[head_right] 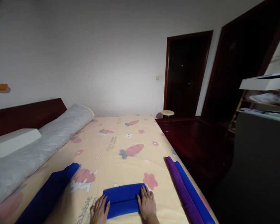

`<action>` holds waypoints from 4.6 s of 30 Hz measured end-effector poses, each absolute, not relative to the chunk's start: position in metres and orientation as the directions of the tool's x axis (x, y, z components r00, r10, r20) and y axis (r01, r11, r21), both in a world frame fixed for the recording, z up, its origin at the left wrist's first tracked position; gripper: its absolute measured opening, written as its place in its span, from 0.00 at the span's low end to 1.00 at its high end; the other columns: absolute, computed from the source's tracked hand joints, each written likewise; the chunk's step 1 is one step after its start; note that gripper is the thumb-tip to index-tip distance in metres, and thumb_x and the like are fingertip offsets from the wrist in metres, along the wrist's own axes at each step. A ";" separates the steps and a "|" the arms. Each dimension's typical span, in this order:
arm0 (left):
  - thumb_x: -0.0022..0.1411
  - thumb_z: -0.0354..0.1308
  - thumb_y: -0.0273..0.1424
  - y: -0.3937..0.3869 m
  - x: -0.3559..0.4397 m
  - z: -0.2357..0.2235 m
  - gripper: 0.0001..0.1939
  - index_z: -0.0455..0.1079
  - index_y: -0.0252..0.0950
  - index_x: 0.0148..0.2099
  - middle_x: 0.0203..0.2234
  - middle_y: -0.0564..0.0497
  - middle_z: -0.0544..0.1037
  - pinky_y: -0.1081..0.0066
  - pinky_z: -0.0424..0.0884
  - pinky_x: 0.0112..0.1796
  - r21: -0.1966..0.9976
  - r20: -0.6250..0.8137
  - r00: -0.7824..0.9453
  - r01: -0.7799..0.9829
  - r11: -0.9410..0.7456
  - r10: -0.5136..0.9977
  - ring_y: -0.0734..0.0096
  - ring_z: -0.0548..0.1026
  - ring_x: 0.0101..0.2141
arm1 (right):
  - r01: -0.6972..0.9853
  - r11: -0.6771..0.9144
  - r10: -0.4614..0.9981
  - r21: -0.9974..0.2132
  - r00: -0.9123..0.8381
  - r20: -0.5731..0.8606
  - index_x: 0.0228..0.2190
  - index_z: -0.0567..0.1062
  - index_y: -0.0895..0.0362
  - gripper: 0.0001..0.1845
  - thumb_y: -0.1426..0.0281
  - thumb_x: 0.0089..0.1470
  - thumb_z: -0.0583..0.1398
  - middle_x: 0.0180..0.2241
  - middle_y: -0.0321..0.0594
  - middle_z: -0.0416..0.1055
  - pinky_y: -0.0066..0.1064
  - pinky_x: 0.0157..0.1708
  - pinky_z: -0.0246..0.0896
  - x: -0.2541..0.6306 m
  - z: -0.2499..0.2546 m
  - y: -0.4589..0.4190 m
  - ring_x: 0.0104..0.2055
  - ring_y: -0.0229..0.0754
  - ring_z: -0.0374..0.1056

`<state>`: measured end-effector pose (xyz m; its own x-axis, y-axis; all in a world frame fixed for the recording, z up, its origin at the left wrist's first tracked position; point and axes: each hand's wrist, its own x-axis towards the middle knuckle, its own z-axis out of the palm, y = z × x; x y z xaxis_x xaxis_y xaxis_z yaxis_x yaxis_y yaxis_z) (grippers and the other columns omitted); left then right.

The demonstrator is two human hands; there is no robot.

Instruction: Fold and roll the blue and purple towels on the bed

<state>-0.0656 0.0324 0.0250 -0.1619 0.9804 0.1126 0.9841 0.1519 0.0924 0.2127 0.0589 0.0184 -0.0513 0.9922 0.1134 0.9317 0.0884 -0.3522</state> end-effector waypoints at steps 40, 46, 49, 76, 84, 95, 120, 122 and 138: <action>0.65 0.43 0.33 -0.006 -0.010 -0.009 0.26 0.55 0.57 0.64 0.63 0.57 0.65 0.51 0.54 0.59 0.209 0.093 0.041 0.976 -0.060 0.995 0.60 0.63 0.61 | 0.797 0.506 0.859 -0.329 -0.429 0.281 0.60 0.63 0.49 0.28 0.71 0.59 0.50 0.62 0.40 0.60 0.40 0.60 0.48 0.195 0.012 0.015 0.63 0.47 0.56; 0.68 0.39 0.34 0.031 -0.022 0.021 0.24 0.60 0.55 0.63 0.60 0.54 0.70 0.55 0.57 0.59 0.198 -0.020 0.133 0.972 -0.127 0.991 0.64 0.64 0.60 | 0.852 0.291 0.955 -0.435 -0.232 0.184 0.49 0.75 0.49 0.20 0.68 0.55 0.54 0.53 0.42 0.71 0.46 0.60 0.45 0.173 0.030 0.038 0.58 0.51 0.61; 0.68 0.40 0.38 0.042 -0.040 0.020 0.24 0.60 0.48 0.64 0.62 0.51 0.67 0.55 0.57 0.60 0.162 -0.016 0.157 0.975 -0.152 0.987 0.62 0.63 0.61 | 0.864 0.308 0.948 -0.400 -0.240 0.210 0.49 0.74 0.52 0.21 0.67 0.56 0.54 0.53 0.44 0.70 0.48 0.60 0.46 0.177 0.024 0.047 0.58 0.53 0.61; 0.61 0.47 0.33 0.034 -0.053 0.022 0.35 0.43 0.48 0.69 0.68 0.57 0.47 0.54 0.50 0.65 0.201 0.013 0.263 0.944 -0.260 0.965 0.63 0.49 0.67 | 0.722 0.599 0.792 -0.345 -0.471 0.388 0.67 0.45 0.50 0.35 0.63 0.63 0.51 0.66 0.40 0.50 0.46 0.64 0.46 0.213 -0.001 0.053 0.66 0.49 0.49; 0.47 0.48 0.20 0.034 -0.055 0.007 0.45 0.46 0.34 0.69 0.68 0.51 0.51 0.63 0.49 0.65 0.133 0.060 0.084 0.987 -0.091 0.995 0.67 0.50 0.67 | 0.749 0.516 0.849 -0.416 -0.382 0.365 0.64 0.56 0.61 0.42 0.77 0.45 0.51 0.64 0.51 0.55 0.54 0.62 0.48 0.223 -0.025 0.062 0.65 0.54 0.51; 0.52 0.45 0.21 0.022 -0.054 0.035 0.28 0.74 0.40 0.52 0.50 0.49 0.79 0.57 0.52 0.61 0.128 0.060 -0.133 0.984 0.125 0.989 0.63 0.70 0.55 | 0.858 0.387 0.920 -0.338 -0.334 0.206 0.39 0.75 0.57 0.21 0.74 0.41 0.54 0.42 0.46 0.74 0.43 0.56 0.52 0.208 0.042 0.039 0.48 0.52 0.65; 0.57 0.47 0.29 0.030 -0.024 0.004 0.40 0.39 0.44 0.70 0.69 0.57 0.43 0.51 0.39 0.66 0.203 0.042 0.223 0.952 -0.227 0.974 0.60 0.42 0.68 | 0.700 0.635 0.772 -0.326 -0.558 0.306 0.67 0.45 0.55 0.44 0.75 0.48 0.50 0.67 0.41 0.43 0.50 0.65 0.41 0.173 0.006 0.045 0.68 0.49 0.43; 0.57 0.48 0.32 0.031 -0.035 0.014 0.39 0.41 0.43 0.70 0.69 0.56 0.45 0.52 0.41 0.65 0.193 0.027 0.188 0.963 -0.190 0.982 0.60 0.43 0.68 | 0.703 0.617 0.787 -0.355 -0.562 0.255 0.66 0.47 0.55 0.46 0.76 0.46 0.50 0.67 0.40 0.43 0.51 0.65 0.39 0.183 0.018 0.052 0.69 0.48 0.42; 0.54 0.45 0.29 0.023 -0.061 0.042 0.39 0.48 0.43 0.69 0.68 0.52 0.52 0.52 0.43 0.63 0.078 -0.098 -0.069 0.994 0.077 0.993 0.65 0.49 0.67 | 0.813 0.420 0.898 -0.403 -0.435 0.058 0.63 0.58 0.59 0.38 0.70 0.50 0.52 0.65 0.50 0.53 0.52 0.63 0.41 0.222 0.038 0.065 0.67 0.53 0.48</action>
<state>-0.0614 0.0227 0.0423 -0.0694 0.9928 -0.0978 0.9940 0.0771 0.0779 0.2224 0.0651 0.0383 -0.4355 0.8983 0.0582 0.8129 0.4202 -0.4033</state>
